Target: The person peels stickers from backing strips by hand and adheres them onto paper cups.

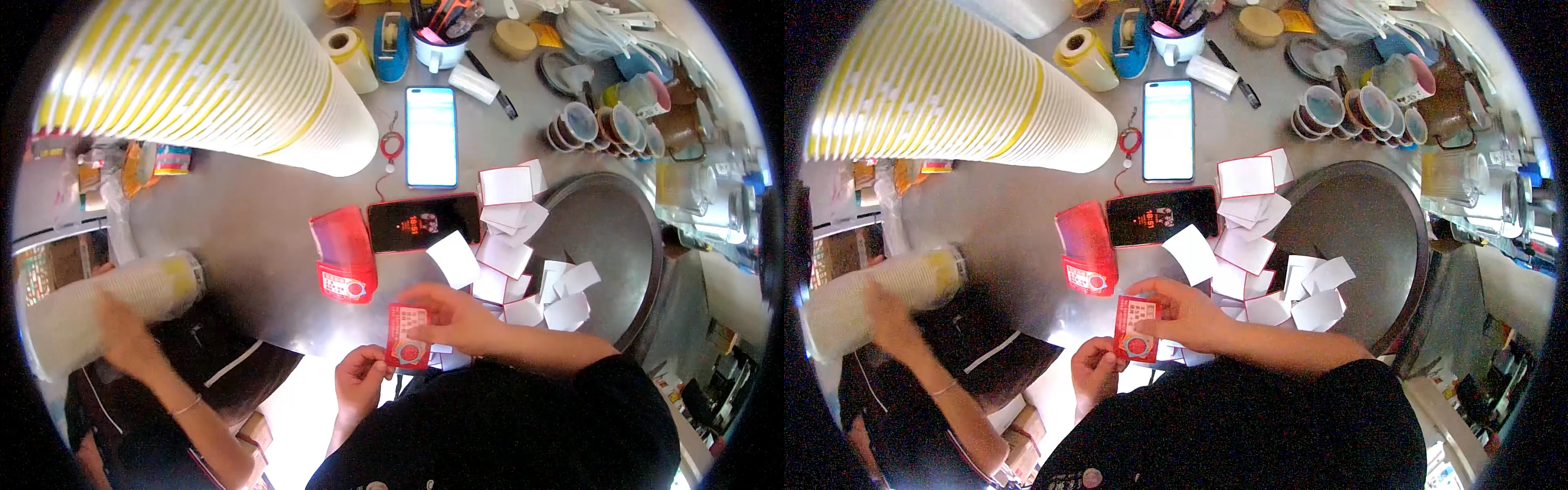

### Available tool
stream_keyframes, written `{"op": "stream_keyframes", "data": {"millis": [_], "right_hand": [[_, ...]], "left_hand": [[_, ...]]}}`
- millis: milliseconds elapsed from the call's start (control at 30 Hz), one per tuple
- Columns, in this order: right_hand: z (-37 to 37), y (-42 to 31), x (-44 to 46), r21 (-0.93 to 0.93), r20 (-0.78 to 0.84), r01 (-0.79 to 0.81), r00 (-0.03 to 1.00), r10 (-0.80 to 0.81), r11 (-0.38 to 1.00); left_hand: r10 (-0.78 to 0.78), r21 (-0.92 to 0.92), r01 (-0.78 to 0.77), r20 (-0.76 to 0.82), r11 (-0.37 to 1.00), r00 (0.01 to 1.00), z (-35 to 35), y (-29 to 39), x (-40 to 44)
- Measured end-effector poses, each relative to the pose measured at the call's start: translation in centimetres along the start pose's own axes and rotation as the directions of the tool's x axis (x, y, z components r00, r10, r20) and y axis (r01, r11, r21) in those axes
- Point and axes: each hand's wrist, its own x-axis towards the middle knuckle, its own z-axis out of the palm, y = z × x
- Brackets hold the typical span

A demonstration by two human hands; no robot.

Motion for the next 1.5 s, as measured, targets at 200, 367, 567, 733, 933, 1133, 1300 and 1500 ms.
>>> {"op": "stream_keyframes", "data": {"millis": [200,367,567,733,933,1133,1300,1500], "right_hand": [[0.8,-0.7,-1.2,-0.144,-0.049,-0.020,0.999,0.013,0.989],[2.7,-1.3,-2.1,-0.329,-0.040,-0.038,0.999,0.026,0.943],[5.0,-0.7,-2.1,-0.348,0.088,0.021,0.996,0.010,0.937],[6.3,1.4,-3.0,-0.256,0.153,0.055,0.988,-0.016,0.965],[8.8,4.2,-4.7,-0.768,0.396,0.610,0.691,-0.605,0.194],[12.2,4.2,-6.4,-0.528,0.646,0.757,0.652,-0.397,0.385],[13.0,5.4,-6.4,-0.455,0.737,0.793,0.591,-0.328,0.405],[14.4,5.5,-6.3,-0.376,0.805,0.865,0.482,-0.345,0.332]], "left_hand": [[-0.015,-0.014,0.016,0.049,1.000,0.999,0.5,0.8,-1.5],[-0.024,-0.004,0.024,-0.021,1.000,0.999,1.0,1.0,-3.6],[0.117,-0.175,-0.106,0.054,0.979,0.992,-1.2,0.3,-6.3],[0.235,-0.305,-0.217,0.023,0.927,0.972,-1.4,-0.9,-8.6],[0.338,-0.254,-0.355,-0.107,0.900,0.935,-2.2,-3.1,-12.2],[0.331,-0.070,-0.362,-0.279,0.929,0.902,-2.3,-4.2,-15.4],[0.389,-0.169,-0.486,-0.403,0.858,0.828,-1.2,-3.7,-16.7],[0.427,-0.073,-0.536,-0.520,0.841,0.740,-0.4,-2.8,-18.2]]}}
